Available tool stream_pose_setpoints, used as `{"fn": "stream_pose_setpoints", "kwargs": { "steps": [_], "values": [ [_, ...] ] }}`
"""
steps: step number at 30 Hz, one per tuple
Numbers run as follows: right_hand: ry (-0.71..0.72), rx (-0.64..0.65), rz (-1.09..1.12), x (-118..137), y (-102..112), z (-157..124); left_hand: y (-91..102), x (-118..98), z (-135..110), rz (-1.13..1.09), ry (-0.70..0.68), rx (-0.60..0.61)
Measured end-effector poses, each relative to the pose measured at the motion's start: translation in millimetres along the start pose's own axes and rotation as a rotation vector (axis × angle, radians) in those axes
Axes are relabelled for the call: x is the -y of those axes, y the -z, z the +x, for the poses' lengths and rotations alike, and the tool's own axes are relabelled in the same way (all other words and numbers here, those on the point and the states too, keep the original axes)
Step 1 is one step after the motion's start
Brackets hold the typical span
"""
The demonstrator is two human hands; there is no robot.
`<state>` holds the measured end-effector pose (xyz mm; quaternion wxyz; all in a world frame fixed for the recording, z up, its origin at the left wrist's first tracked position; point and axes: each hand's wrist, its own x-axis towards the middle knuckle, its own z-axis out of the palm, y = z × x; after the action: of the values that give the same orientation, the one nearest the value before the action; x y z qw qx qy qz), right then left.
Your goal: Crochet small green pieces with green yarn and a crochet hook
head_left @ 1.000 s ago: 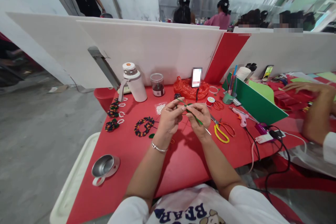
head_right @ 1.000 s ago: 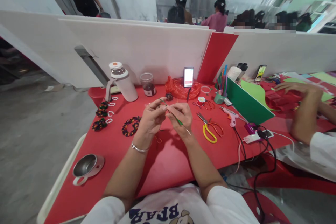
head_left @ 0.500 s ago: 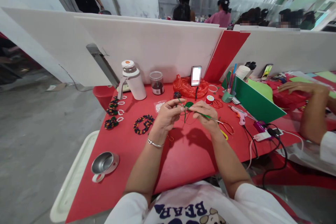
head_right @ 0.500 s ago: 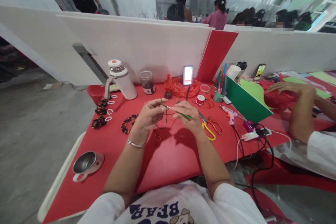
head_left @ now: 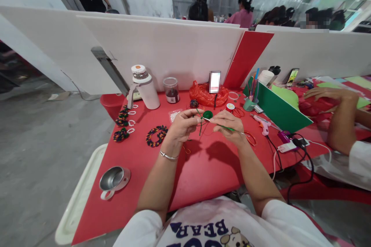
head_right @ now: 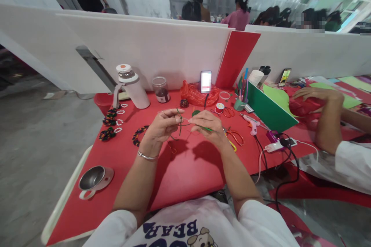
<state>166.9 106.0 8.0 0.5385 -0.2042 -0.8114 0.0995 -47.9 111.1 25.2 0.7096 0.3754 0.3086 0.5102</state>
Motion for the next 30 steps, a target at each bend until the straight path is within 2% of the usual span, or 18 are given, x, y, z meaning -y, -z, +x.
{"fn": "stream_pose_setpoints", "kwargs": {
  "steps": [4, 9, 15, 19, 23, 26, 30],
  "values": [
    [0.002, 0.04, 0.049, 1, 4, 0, 2.9, -1, 0, 0.012, 0.015, 0.055],
    [-0.114, 0.016, 0.14, 5, 7, 0, 4.6, -1, 0, 0.002, 0.036, 0.098],
    [-0.251, -0.044, 0.284, 10, -10, -4, -2.9, 7, 2, 0.019, -0.01, 0.068],
    [-0.302, -0.183, 0.085, 17, -26, -5, -13.0, 16, 1, 0.137, -0.228, -0.054],
    [-0.214, -0.287, -0.202, 21, -37, -5, -21.1, 23, -2, 0.223, -0.406, -0.181],
    [-0.126, -0.353, -0.34, 21, -48, -7, -25.3, 24, -2, 0.143, -0.375, -0.193],
    [-0.066, -0.412, -0.364, 19, -59, -9, -25.5, 19, -3, -0.043, -0.216, -0.116]
  ]
}}
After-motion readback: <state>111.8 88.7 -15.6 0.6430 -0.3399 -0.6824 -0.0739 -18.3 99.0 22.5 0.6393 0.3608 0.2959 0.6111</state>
